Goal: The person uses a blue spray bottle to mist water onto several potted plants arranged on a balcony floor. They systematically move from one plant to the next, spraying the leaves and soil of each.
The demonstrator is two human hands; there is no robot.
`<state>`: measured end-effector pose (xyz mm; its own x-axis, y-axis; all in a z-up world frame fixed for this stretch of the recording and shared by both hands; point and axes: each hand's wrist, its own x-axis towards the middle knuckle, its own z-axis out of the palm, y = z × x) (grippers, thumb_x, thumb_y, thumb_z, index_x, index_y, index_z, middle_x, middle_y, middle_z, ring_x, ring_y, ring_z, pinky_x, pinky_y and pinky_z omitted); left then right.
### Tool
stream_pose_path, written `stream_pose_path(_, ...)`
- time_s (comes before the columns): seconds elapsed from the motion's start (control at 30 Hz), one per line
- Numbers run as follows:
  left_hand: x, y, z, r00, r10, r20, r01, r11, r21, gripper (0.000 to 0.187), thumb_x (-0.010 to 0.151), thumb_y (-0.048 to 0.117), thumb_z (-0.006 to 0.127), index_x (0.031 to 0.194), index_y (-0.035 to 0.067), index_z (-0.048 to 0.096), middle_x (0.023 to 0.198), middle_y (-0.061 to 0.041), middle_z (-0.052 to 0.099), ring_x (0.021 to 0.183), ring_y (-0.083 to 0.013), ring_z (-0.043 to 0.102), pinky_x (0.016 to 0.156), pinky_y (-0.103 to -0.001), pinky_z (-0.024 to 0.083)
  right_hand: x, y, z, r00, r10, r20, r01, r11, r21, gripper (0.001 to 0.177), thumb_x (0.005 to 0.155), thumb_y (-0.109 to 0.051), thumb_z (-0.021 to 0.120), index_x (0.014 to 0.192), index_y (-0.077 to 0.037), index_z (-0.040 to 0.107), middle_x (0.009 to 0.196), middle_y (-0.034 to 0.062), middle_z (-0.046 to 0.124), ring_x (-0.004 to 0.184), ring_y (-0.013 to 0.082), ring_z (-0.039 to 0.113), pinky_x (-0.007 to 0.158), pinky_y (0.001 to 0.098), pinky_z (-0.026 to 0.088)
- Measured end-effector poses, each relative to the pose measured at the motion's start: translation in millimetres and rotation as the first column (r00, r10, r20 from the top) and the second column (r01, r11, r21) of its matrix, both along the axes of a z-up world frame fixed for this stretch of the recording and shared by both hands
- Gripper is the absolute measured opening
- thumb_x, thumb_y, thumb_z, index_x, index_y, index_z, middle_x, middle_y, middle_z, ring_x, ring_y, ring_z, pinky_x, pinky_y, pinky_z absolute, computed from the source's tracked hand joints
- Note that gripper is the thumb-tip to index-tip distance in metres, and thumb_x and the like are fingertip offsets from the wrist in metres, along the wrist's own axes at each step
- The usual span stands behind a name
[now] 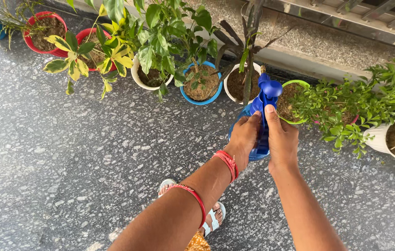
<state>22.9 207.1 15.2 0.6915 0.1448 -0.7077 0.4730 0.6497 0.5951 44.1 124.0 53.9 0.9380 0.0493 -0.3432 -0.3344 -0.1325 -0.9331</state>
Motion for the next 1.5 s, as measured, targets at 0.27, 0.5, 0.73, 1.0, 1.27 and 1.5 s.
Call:
stream_pose_path(0.27, -4, 5, 3, 0.998, 0.014, -0.065, -0.018, 0.998, -0.062, 0.044, 0.098, 0.044, 0.053, 0.118, 0.006, 0.060, 0.096, -0.004, 0.064, 0.084, -0.0164, 0.058, 0.072, -0.036, 0.048, -3, -4, -19, 0.998, 0.047, -0.052, -0.052, 0.992, -0.117, 0.046, 0.094, -0.048, 0.068, 0.100, -0.003, 0.076, 0.091, 0.0029, 0.071, 0.081, 0.0094, 0.062, 0.073, 0.0305, 0.052)
stream_pose_path(0.5, -1, 1, -4, 0.995, -0.027, -0.098, 0.024, 0.999, -0.027, 0.049, 0.098, 0.047, 0.052, 0.122, 0.005, 0.061, 0.102, -0.006, 0.064, 0.090, -0.0187, 0.059, 0.077, -0.037, 0.048, -6, -9, -30, 0.998, 0.014, -0.065, -0.022, 0.992, -0.126, 0.045, 0.093, -0.046, 0.069, 0.099, -0.002, 0.074, 0.087, 0.0030, 0.071, 0.076, 0.0088, 0.062, 0.068, 0.0296, 0.053)
stream_pose_path(0.73, 7, -8, 3, 0.989, -0.063, -0.136, 0.062, 0.998, -0.010, 0.050, 0.097, 0.047, 0.052, 0.124, 0.005, 0.060, 0.110, -0.006, 0.066, 0.099, -0.0184, 0.062, 0.087, -0.038, 0.048, 2, -14, -23, 0.994, -0.044, -0.100, 0.040, 0.998, -0.040, 0.051, 0.093, -0.051, 0.065, 0.106, -0.003, 0.076, 0.093, 0.0000, 0.072, 0.080, 0.0077, 0.062, 0.075, 0.0277, 0.051)
stream_pose_path(1.0, 12, -14, 11, 0.983, -0.088, -0.162, 0.086, 0.996, -0.019, 0.056, 0.096, 0.049, 0.049, 0.128, 0.004, 0.059, 0.116, -0.012, 0.067, 0.104, -0.0233, 0.065, 0.093, -0.043, 0.049, 4, -28, -35, 0.997, -0.035, -0.066, 0.031, 0.997, -0.069, 0.045, 0.095, -0.046, 0.068, 0.100, -0.002, 0.075, 0.086, 0.0014, 0.071, 0.076, 0.0087, 0.061, 0.070, 0.0291, 0.051)
stream_pose_path(1.27, 13, -17, 17, 0.979, -0.094, -0.184, 0.090, 0.995, -0.029, 0.057, 0.096, 0.048, 0.049, 0.132, 0.005, 0.057, 0.120, -0.013, 0.066, 0.109, -0.0254, 0.066, 0.095, -0.044, 0.050, 5, -29, -29, 0.994, -0.043, -0.103, 0.033, 0.995, -0.094, 0.046, 0.094, -0.047, 0.068, 0.103, -0.002, 0.075, 0.089, 0.0023, 0.071, 0.078, 0.0096, 0.061, 0.071, 0.0302, 0.051)
stream_pose_path(1.5, 10, -16, 5, 0.987, -0.070, -0.146, 0.068, 0.997, -0.021, 0.059, 0.096, 0.049, 0.052, 0.136, 0.005, 0.054, 0.125, -0.011, 0.067, 0.110, -0.0207, 0.065, 0.097, -0.040, 0.048, 5, -24, -28, 0.992, -0.076, -0.098, 0.067, 0.993, -0.098, 0.050, 0.095, -0.051, 0.064, 0.108, -0.004, 0.076, 0.096, 0.0013, 0.072, 0.086, 0.0088, 0.062, 0.079, 0.0294, 0.051)
